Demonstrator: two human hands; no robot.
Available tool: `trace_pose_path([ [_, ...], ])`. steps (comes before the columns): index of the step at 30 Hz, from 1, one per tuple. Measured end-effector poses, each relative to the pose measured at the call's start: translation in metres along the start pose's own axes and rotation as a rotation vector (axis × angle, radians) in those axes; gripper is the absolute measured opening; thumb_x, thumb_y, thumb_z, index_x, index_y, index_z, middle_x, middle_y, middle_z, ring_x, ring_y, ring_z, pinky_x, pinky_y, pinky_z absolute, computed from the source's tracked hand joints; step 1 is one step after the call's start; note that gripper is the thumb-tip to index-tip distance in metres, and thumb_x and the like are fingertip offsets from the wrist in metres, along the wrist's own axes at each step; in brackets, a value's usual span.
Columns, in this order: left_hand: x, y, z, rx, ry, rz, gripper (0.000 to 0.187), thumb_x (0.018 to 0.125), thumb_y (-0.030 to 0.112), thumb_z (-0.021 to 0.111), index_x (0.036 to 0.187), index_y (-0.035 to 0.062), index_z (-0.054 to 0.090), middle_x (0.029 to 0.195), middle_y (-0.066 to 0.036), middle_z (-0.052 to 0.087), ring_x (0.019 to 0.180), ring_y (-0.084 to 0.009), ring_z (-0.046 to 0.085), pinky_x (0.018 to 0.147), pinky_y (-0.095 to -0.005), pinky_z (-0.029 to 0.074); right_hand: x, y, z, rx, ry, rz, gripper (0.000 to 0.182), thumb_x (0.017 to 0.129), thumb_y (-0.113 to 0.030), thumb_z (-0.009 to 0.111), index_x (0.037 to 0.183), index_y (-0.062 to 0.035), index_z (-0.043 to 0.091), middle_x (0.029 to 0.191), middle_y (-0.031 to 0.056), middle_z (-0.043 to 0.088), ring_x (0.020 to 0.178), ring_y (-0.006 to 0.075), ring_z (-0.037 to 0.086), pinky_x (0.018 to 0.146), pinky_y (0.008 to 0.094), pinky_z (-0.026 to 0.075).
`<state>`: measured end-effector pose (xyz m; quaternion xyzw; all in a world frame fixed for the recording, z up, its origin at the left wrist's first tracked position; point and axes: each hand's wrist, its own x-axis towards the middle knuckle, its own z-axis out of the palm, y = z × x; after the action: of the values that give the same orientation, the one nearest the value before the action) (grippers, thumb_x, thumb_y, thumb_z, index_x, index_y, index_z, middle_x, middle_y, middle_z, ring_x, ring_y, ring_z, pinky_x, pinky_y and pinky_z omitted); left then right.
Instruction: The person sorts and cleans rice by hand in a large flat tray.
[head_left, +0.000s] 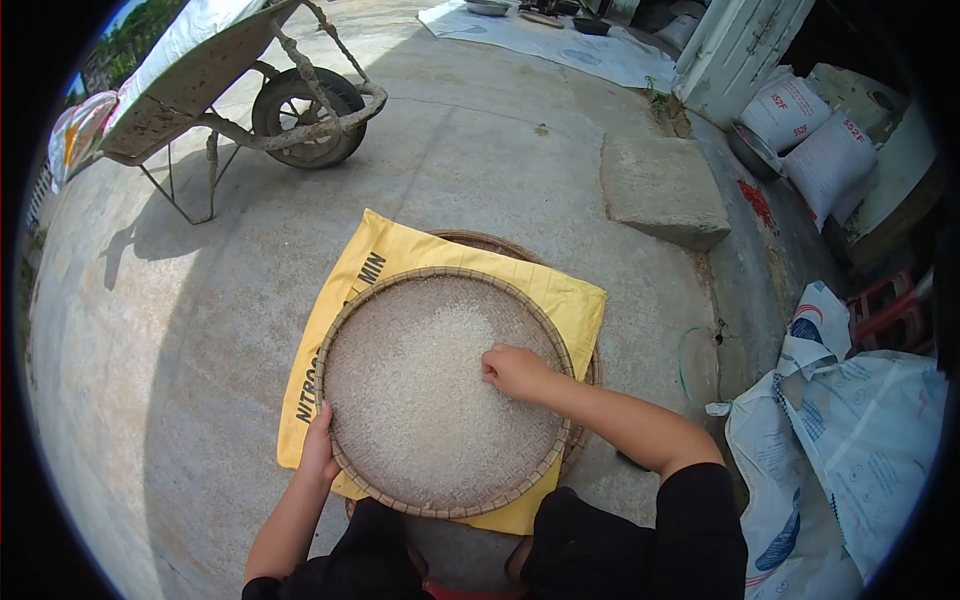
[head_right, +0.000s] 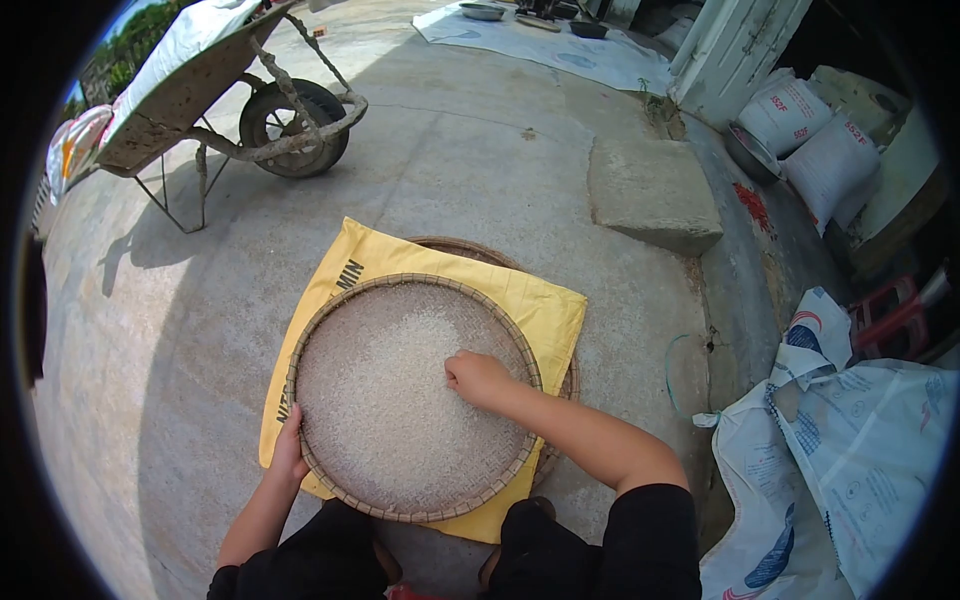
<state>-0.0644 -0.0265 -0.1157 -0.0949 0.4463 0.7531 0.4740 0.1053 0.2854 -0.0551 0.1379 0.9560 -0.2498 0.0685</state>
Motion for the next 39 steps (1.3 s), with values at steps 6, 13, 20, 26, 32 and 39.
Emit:
trace_pose_path([
  [6,0.000,-0.004,-0.009,0.020,-0.002,-0.011,0.052,0.093,0.038,0.042,0.132,0.0037,0.034,0.130,-0.017,0.044,0.117,-0.0298,0.046,0.099,-0.0435,0.039,-0.001,0.004,0.020,-0.057,-0.113,0.039,0.008,0.079,-0.012,0.054,0.084,-0.0061,0.056,0.088,0.0112,0.057,0.083,0.0296,0.056,0.072,0.0388,0.045],
  [13,-0.001,-0.006,-0.010,0.010,0.029,-0.003,0.051,0.094,0.037,0.042,0.132,0.0039,0.034,0.130,-0.017,0.044,0.117,-0.0293,0.046,0.099,-0.0434,0.039,-0.005,0.006,0.002,0.141,0.030,-0.006,0.007,0.079,-0.010,0.059,0.083,-0.0054,0.055,0.084,0.0111,0.057,0.080,0.0274,0.056,0.071,0.0357,0.045],
  [20,-0.004,0.001,-0.004,0.004,0.048,0.034,0.051,0.094,0.036,0.040,0.133,0.0037,0.033,0.130,-0.016,0.044,0.117,-0.0288,0.046,0.099,-0.0426,0.039,-0.004,0.021,-0.021,0.760,0.029,0.249,0.012,0.087,-0.015,0.057,0.086,-0.0036,0.055,0.071,0.0006,0.056,0.065,0.0071,0.050,0.058,0.0240,0.043],
  [26,-0.001,-0.001,-0.013,-0.020,0.043,0.024,0.051,0.094,0.036,0.040,0.133,0.0043,0.033,0.130,-0.016,0.044,0.117,-0.0290,0.047,0.098,-0.0429,0.040,-0.009,0.020,-0.026,1.216,-0.091,0.360,0.013,0.091,-0.021,0.053,0.088,-0.0084,0.056,0.074,-0.0023,0.056,0.065,0.0052,0.051,0.056,0.0207,0.040],
  [32,-0.002,-0.001,-0.012,-0.029,0.043,-0.002,0.053,0.093,0.037,0.044,0.133,0.0035,0.033,0.130,-0.016,0.044,0.117,-0.0291,0.046,0.099,-0.0427,0.038,-0.010,0.010,-0.033,1.284,-0.093,0.390,0.013,0.090,-0.021,0.055,0.088,-0.0078,0.056,0.074,-0.0027,0.055,0.065,0.0051,0.051,0.057,0.0207,0.041],
  [39,0.001,-0.004,-0.014,-0.018,0.063,-0.031,0.052,0.093,0.037,0.043,0.132,0.0028,0.034,0.130,-0.017,0.045,0.117,-0.0297,0.047,0.099,-0.0427,0.039,-0.011,0.009,-0.025,0.480,0.107,0.229,0.033,0.073,-0.021,0.074,0.095,-0.0047,0.054,0.080,0.0024,0.055,0.070,0.0125,0.055,0.063,0.0263,0.044],
])
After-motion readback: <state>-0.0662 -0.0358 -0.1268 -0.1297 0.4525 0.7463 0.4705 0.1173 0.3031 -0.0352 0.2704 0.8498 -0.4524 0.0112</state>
